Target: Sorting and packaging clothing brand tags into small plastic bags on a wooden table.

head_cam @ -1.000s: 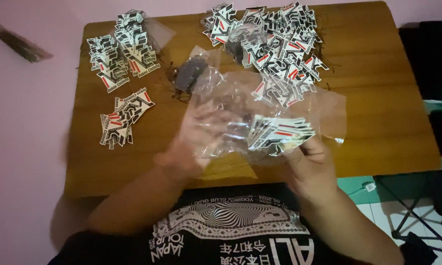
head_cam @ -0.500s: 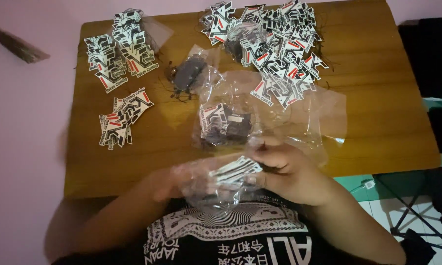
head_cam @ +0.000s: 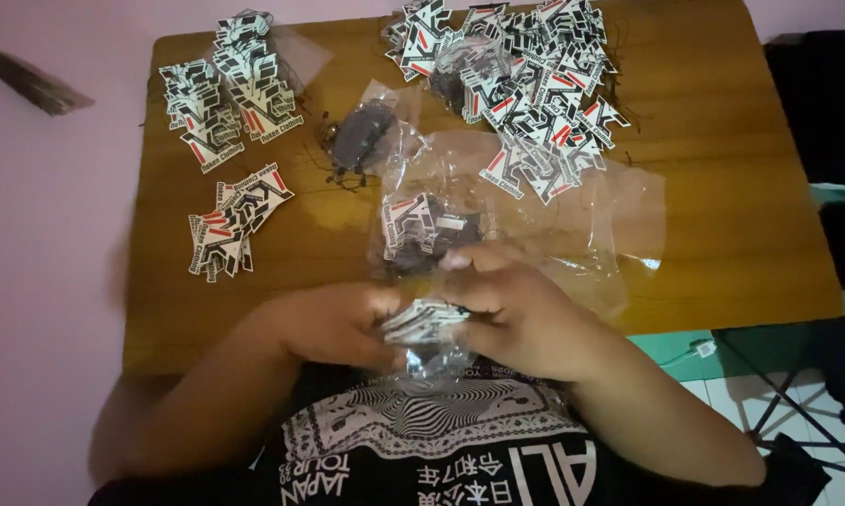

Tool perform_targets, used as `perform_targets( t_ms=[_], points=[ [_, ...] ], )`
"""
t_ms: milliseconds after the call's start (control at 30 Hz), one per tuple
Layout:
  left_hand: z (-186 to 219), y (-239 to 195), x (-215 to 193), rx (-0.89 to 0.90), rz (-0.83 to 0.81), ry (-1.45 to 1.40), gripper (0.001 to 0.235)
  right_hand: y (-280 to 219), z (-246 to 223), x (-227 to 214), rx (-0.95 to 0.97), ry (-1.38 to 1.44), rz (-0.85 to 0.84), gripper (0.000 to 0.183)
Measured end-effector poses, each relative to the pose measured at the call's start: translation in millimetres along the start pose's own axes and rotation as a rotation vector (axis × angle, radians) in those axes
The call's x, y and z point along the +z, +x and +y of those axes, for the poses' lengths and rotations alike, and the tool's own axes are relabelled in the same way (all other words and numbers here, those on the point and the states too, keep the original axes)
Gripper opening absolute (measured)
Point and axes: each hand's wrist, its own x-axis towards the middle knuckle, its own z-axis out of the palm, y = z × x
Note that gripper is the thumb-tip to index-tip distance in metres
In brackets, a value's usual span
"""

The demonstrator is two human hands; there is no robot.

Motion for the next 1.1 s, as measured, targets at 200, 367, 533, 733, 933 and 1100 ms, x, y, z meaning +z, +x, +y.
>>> perform_targets(
  t_ms=[200, 367, 533, 733, 933, 1100],
  points=[
    [-14, 8, 13, -0.040, 0.295, 0.335, 0.040, -6, 18, 16, 0.129, -0.029, 0.016, 0.025],
    [-17, 8, 19, 0.009, 0.276, 0.214, 0.030, -8, 26, 25, 0.231, -0.067, -0.070, 0.025],
    [-29, 15, 23, 0.024, 0.289, 0.143, 0.033, -7, 14, 16, 0.205, -0.054, -0.112, 0.039],
    [-96, 14, 25, 0.200, 0.323, -0.148, 0.013, -21, 14, -20, -0.113, 0.034, 0.189, 0.031],
    [-210, 25, 8, 0.047, 0.531, 0.053, 0.037, -58, 49, -70, 0.526, -0.616, 0.546, 0.030],
    [-180, 36, 12, -0.421, 0.857, -0.595, 0.013, -62, 71, -63, 1.106, -0.200, -0.051, 0.049]
  ],
)
